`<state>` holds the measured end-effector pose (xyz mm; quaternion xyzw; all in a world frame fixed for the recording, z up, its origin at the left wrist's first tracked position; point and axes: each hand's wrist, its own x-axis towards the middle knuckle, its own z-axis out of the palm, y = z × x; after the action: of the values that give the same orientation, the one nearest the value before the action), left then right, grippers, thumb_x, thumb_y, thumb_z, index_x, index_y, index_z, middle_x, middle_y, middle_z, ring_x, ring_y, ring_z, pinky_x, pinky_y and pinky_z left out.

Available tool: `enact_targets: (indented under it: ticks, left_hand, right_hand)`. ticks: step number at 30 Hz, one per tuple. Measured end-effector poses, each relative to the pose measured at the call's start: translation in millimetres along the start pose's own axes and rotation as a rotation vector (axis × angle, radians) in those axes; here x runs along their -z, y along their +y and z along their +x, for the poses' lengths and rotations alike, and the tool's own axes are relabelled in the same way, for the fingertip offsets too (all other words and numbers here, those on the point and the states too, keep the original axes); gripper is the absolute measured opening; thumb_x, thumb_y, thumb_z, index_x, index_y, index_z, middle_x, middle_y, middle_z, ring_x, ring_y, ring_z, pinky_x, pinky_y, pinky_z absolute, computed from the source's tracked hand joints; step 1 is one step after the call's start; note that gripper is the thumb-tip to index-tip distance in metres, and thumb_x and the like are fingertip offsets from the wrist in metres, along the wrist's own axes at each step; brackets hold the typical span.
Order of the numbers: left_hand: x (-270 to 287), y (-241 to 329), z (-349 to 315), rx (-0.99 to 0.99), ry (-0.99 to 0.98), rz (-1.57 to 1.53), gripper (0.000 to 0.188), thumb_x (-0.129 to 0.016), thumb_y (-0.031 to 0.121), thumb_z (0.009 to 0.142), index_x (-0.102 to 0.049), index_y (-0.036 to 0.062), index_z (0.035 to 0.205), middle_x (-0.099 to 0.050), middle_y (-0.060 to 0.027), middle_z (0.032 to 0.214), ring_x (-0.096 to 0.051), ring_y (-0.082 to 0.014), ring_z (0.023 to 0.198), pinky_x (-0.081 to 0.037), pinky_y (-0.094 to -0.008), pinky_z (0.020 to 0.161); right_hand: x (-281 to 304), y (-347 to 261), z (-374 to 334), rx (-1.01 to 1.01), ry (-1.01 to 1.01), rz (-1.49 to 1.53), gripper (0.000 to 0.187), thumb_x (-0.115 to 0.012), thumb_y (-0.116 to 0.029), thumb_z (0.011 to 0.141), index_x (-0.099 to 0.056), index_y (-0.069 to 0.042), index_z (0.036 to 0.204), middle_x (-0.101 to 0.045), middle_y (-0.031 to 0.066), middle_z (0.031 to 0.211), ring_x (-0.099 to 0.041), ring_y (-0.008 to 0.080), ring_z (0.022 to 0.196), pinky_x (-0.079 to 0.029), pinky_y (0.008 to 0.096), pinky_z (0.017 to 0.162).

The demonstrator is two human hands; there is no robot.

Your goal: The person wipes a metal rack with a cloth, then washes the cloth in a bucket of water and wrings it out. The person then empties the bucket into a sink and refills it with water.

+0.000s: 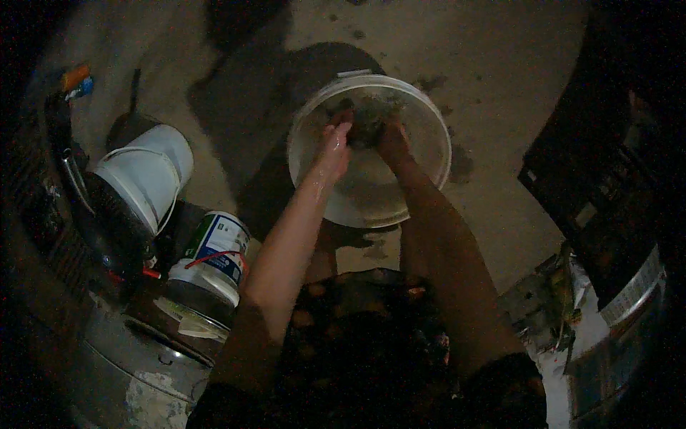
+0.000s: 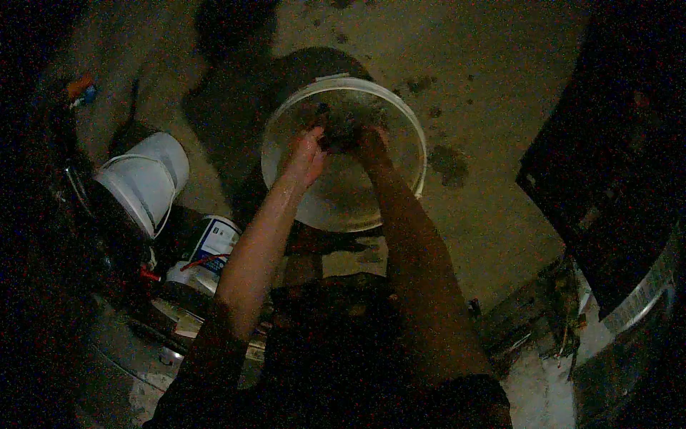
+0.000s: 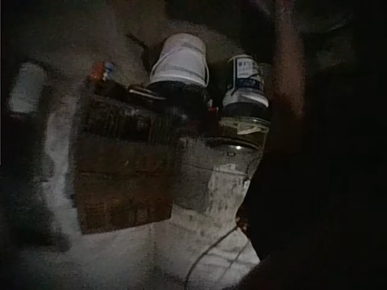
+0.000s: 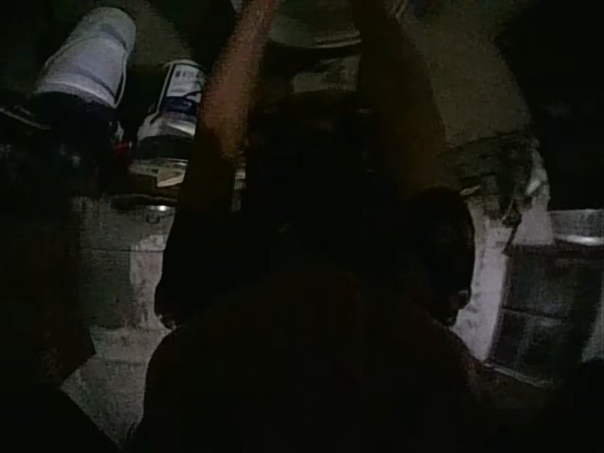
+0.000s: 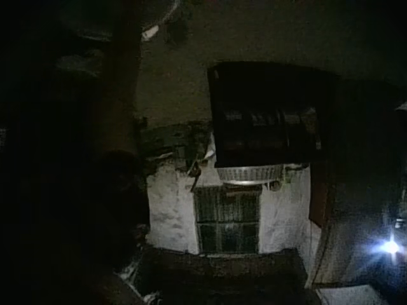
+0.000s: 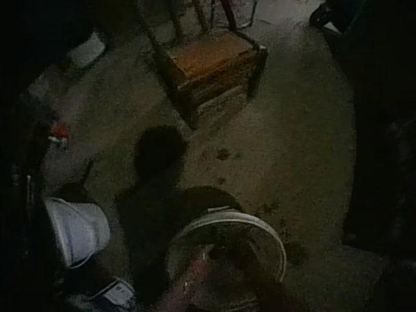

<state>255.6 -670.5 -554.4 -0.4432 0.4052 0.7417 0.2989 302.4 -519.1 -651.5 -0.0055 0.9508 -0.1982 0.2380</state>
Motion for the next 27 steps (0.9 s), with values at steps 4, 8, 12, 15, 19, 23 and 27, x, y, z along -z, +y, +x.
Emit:
enact_targets:
  ticks: [4, 8, 12, 15, 19, 23, 27]
  left_hand:
    - [17.0, -6.6, 41.9, 0.144, 0.172, -0.222, 0.046, -0.048, 0.043, 0.086, -0.051, 0.0085, 0.116, -0.052, -0.0077, 0.117, -0.045, -0.0271, 0.107, -0.041, -0.0455, 0.086]
    - [21.6, -29.4, 53.5, 0.218, 0.148, -0.4, 0.052, -0.047, 0.049, 0.085, -0.047, 0.011, 0.12, -0.049, -0.0044, 0.118, -0.047, -0.0235, 0.104, -0.042, -0.0413, 0.085]
    - [9.0, -28.1, 39.2, 0.241, 0.034, -0.393, 0.047, -0.044, 0.045, 0.086, -0.05, 0.0102, 0.117, -0.052, -0.0061, 0.115, -0.051, -0.0243, 0.099, -0.044, -0.042, 0.081]
    - [27.7, -11.6, 25.8, 0.201, 0.046, -0.398, 0.046, -0.044, 0.043, 0.086, -0.051, 0.0093, 0.116, -0.053, -0.0074, 0.113, -0.052, -0.0252, 0.098, -0.044, -0.0422, 0.081]
    - [13.6, 8.5, -24.7, 0.245, -0.105, -0.354, 0.044, -0.043, 0.04, 0.086, -0.052, 0.0079, 0.113, -0.054, -0.0092, 0.111, -0.053, -0.0263, 0.097, -0.044, -0.0424, 0.081]
    - [7.2, 4.7, -56.1, 0.253, -0.154, -0.35, 0.042, -0.043, 0.038, 0.086, -0.054, 0.0066, 0.111, -0.056, -0.011, 0.108, -0.054, -0.0274, 0.095, -0.044, -0.0426, 0.08]
    - [5.5, -17.9, -8.8, 0.275, -0.048, -0.242, 0.04, -0.042, 0.035, 0.086, -0.055, 0.0053, 0.109, -0.057, -0.0127, 0.106, -0.055, -0.0284, 0.094, -0.045, -0.0428, 0.08]
  right_hand:
    - [-12.9, -20.4, 24.7, -0.082, -0.012, -0.302, 0.052, -0.056, -0.012, 0.077, -0.042, -0.013, 0.127, -0.028, 0.0122, 0.14, -0.041, 0.0319, 0.118, -0.042, 0.0494, 0.089]
    - [-42.4, -12.9, 15.6, 0.19, 0.066, -0.25, 0.056, -0.064, -0.015, 0.072, -0.046, -0.015, 0.125, -0.03, 0.0122, 0.139, -0.041, 0.032, 0.117, -0.045, 0.0496, 0.083]
    - [-30.2, -11.6, 8.0, 0.032, -0.502, 0.161, 0.045, -0.068, -0.016, 0.068, -0.054, -0.011, 0.11, -0.041, 0.016, 0.125, -0.045, 0.0318, 0.109, -0.044, 0.045, 0.081]
    - [60.0, -79.0, -28.9, 0.068, -0.193, 0.395, 0.036, -0.069, -0.018, 0.066, -0.059, -0.008, 0.099, -0.047, 0.0184, 0.112, -0.047, 0.0318, 0.1, -0.041, 0.0422, 0.081]
    - [179.6, -113.5, -81.8, 0.301, -0.036, 0.535, 0.026, -0.073, -0.02, 0.065, -0.062, -0.007, 0.085, -0.051, 0.0172, 0.094, -0.048, 0.0294, 0.088, -0.04, 0.0391, 0.075]
    - [207.6, -154.9, -84.7, 0.421, 0.069, 0.75, 0.021, -0.07, -0.023, 0.07, -0.06, -0.007, 0.08, -0.052, 0.0133, 0.086, -0.05, 0.0288, 0.082, -0.04, 0.0373, 0.071]
    - [139.8, -131.5, -34.4, 0.187, 0.255, 0.808, 0.022, -0.067, -0.029, 0.074, -0.064, -0.009, 0.082, -0.055, 0.0125, 0.084, -0.051, 0.0323, 0.083, -0.041, 0.0428, 0.074]
